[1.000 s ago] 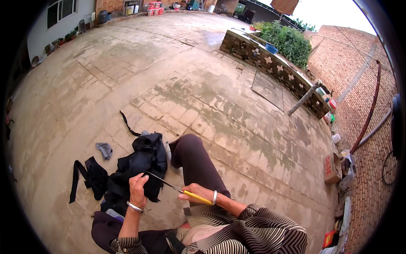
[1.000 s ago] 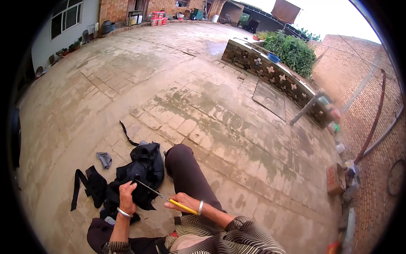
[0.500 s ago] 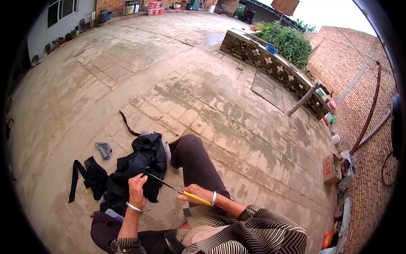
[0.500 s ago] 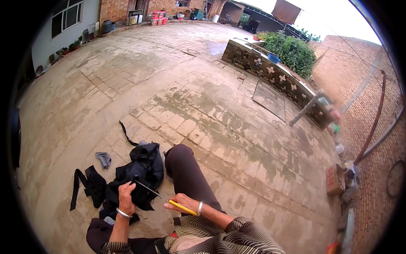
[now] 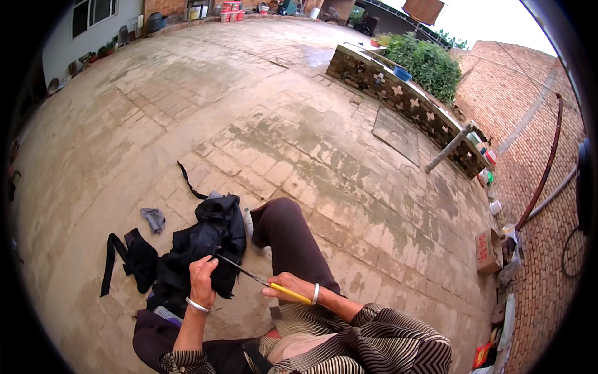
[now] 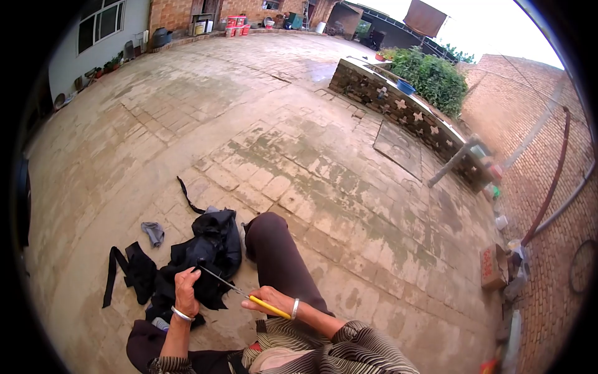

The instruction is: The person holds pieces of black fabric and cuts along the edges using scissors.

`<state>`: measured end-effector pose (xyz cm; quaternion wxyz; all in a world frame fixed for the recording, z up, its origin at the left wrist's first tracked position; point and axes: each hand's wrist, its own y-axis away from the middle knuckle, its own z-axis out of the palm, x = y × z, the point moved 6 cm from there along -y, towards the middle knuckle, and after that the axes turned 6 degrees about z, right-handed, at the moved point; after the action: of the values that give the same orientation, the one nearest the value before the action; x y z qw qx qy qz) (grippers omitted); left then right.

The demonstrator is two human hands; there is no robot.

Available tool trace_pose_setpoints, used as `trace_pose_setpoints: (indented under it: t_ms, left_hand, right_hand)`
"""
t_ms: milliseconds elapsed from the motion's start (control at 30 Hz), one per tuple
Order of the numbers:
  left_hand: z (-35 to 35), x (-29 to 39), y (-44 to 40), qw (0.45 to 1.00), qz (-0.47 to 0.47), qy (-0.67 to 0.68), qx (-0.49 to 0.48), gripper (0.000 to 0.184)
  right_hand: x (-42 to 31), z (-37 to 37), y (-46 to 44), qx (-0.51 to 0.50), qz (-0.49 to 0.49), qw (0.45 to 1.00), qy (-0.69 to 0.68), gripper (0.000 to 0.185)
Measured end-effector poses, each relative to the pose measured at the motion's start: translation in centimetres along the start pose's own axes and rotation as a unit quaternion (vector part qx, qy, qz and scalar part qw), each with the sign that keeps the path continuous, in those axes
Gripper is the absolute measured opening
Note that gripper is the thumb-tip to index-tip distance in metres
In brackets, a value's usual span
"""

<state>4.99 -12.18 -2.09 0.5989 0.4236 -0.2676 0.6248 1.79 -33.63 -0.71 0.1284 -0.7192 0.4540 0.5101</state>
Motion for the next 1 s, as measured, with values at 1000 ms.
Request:
trace_pose_setpoints:
  t_ms: [1000]
  left_hand:
    - [1.3, 1.6, 0.5, 0.999, 0.002, -0.009, -0.036, 0.020]
  right_hand:
    - [-0.3, 0.2, -0.2, 0.000, -0.010, 1.000, 0.000, 0.050]
